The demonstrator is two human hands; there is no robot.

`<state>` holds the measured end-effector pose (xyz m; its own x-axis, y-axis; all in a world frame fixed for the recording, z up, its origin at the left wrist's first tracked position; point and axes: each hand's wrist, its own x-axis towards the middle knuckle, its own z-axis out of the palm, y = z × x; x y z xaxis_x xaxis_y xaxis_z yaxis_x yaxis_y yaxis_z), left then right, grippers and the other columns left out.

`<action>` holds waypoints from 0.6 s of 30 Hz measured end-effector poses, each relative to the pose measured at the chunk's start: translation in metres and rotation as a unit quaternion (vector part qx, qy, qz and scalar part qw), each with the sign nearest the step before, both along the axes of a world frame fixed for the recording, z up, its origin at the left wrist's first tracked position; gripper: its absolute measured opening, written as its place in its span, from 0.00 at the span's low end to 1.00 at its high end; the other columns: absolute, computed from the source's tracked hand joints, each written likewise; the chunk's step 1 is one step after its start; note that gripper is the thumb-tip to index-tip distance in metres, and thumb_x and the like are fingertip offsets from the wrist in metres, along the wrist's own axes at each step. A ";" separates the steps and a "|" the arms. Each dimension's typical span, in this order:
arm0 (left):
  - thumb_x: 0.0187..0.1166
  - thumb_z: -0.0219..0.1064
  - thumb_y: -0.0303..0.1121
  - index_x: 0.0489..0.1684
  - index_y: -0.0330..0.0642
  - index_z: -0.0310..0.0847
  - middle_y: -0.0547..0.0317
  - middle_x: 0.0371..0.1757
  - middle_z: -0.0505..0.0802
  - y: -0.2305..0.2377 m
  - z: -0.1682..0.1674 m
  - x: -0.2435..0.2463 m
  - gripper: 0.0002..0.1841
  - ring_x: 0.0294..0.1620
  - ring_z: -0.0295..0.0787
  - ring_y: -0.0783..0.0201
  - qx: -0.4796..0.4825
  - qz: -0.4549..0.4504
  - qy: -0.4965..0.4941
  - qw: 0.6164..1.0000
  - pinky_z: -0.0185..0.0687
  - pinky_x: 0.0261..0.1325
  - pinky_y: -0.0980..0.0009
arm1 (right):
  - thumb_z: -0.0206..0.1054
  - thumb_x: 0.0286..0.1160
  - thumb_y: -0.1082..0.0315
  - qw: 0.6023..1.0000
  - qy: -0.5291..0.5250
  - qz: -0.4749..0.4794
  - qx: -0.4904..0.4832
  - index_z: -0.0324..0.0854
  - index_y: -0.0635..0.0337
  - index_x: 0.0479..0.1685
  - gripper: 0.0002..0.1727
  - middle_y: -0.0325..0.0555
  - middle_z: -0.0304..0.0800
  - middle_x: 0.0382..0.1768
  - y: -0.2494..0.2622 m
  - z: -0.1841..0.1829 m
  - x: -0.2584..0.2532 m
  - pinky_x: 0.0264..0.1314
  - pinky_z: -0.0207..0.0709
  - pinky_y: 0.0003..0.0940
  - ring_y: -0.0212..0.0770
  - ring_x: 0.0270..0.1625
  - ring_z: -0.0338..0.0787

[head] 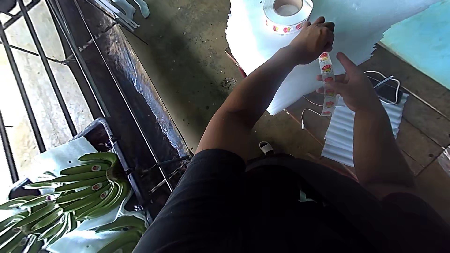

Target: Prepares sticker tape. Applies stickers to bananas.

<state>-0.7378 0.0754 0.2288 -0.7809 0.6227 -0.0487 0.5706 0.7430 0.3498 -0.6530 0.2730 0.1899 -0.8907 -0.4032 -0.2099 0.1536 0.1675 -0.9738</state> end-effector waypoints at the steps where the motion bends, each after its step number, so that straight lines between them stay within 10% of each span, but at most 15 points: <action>1: 0.87 0.58 0.31 0.45 0.33 0.89 0.44 0.59 0.87 0.000 -0.004 0.001 0.13 0.72 0.75 0.43 0.013 0.003 0.014 1.000 0.64 0.72 0.44 | 0.58 0.76 0.85 1.000 0.000 0.002 -0.005 0.36 0.55 0.96 0.48 0.49 0.93 0.58 0.000 0.000 0.000 0.51 0.92 0.30 0.38 0.45 0.98; 5: 0.85 0.59 0.26 0.42 0.25 0.89 0.37 0.52 0.89 0.002 -0.016 0.007 0.13 0.63 0.83 0.44 0.147 0.101 0.050 0.983 0.71 0.73 0.56 | 0.58 0.76 0.85 0.999 0.022 0.036 -0.006 0.37 0.58 0.95 0.47 0.49 0.92 0.59 -0.003 -0.004 0.003 0.53 0.92 0.31 0.37 0.46 0.97; 10: 0.89 0.57 0.32 0.62 0.30 0.83 0.45 0.56 0.92 -0.036 0.005 0.033 0.15 0.55 0.89 0.59 0.320 0.255 0.011 0.912 0.80 0.63 0.65 | 0.60 0.72 0.83 0.983 -0.038 0.178 -0.009 0.46 0.59 0.92 0.44 0.51 0.95 0.52 -0.036 -0.024 0.039 0.47 0.93 0.34 0.40 0.41 0.98; 12: 0.91 0.55 0.34 0.77 0.28 0.72 0.39 0.65 0.89 -0.061 0.007 0.079 0.22 0.65 0.88 0.54 0.284 0.200 -0.048 0.937 0.79 0.72 0.59 | 0.61 0.72 0.86 0.967 -0.097 0.236 -0.025 0.57 0.57 0.81 0.36 0.47 0.95 0.44 -0.059 -0.023 0.051 0.45 0.94 0.34 0.40 0.38 0.98; 14: 0.90 0.55 0.33 0.60 0.27 0.81 0.44 0.49 0.91 -0.091 0.002 0.143 0.17 0.52 0.88 0.58 0.239 0.176 -0.140 0.945 0.81 0.61 0.59 | 0.63 0.72 0.85 0.942 -0.125 0.311 -0.024 0.65 0.56 0.66 0.26 0.42 0.94 0.36 -0.085 -0.019 0.059 0.40 0.92 0.30 0.37 0.33 0.96; 18: 0.89 0.54 0.26 0.60 0.31 0.76 0.57 0.46 0.90 -0.161 -0.008 0.270 0.11 0.43 0.86 0.75 0.353 0.228 -0.323 0.848 0.84 0.50 0.75 | 0.68 0.65 0.85 0.828 -0.169 0.526 -0.096 0.68 0.52 0.53 0.23 0.36 0.94 0.41 -0.153 -0.035 0.066 0.41 0.92 0.27 0.32 0.37 0.96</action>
<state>-0.4682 -0.0856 0.2205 -0.9003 0.3160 -0.2993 -0.2003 0.3099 0.9294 -0.5872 0.1200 0.1546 0.0717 -0.9733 -0.2180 0.2894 0.2295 -0.9293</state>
